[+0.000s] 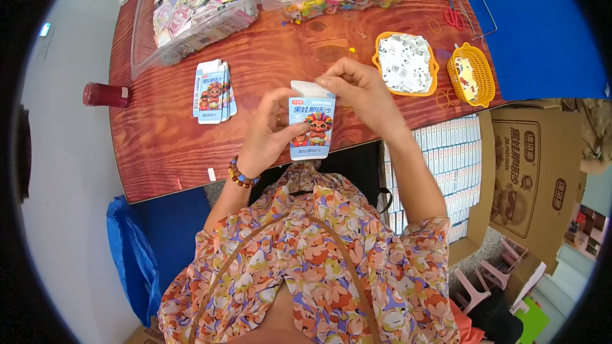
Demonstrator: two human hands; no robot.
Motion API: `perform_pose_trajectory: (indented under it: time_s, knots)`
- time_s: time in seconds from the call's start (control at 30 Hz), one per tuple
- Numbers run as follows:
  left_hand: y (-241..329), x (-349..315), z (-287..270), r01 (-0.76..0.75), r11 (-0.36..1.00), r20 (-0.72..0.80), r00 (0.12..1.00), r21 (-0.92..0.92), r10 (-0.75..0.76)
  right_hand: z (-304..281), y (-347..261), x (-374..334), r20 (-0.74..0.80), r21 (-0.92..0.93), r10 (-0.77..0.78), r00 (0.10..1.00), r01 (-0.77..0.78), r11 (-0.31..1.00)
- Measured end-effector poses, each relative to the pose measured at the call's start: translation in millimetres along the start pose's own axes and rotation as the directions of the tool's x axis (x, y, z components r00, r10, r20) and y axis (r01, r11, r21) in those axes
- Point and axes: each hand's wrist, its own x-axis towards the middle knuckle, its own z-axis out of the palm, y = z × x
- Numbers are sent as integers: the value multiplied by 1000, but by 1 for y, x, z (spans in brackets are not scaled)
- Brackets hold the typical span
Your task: Folding small cardboard packets for packaging at a factory workbench.
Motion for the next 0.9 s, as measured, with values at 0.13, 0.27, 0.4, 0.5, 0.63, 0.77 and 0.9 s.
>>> perform_pose_trajectory:
  time_s: [0.13, 0.27, 0.4, 0.5, 0.63, 0.77, 0.9]
  knots:
    - [-3, 0, 1, -20, 997, -6, 1000, -75, 19, -5, -14, 0, 157, -110, 86, 984, -69, 991]
    - [-1, 0, 2, -20, 996, 7, 1000, -84, 21, -10, -22, 8, 224, -240, 86, 971, -31, 970]
    - [2, 1, 2, -5, 998, 7, 1000, -66, 6, -10, -27, 9, 187, -346, 117, 975, -46, 937]
    - [5, 1, 2, 29, 998, 39, 999, -47, -27, -8, -28, 7, 177, -431, 87, 980, -2, 902]
    - [4, 0, 3, 31, 998, 27, 999, -59, -30, 0, -38, 4, 150, -568, 137, 979, -28, 822]
    - [6, 1, 5, 82, 995, -21, 996, -54, -83, 1, -30, 2, 164, -595, 53, 985, 56, 802]
    - [-3, 1, 7, 29, 991, -73, 997, -131, -39, 5, -24, -2, 253, -640, -148, 956, 280, 716]
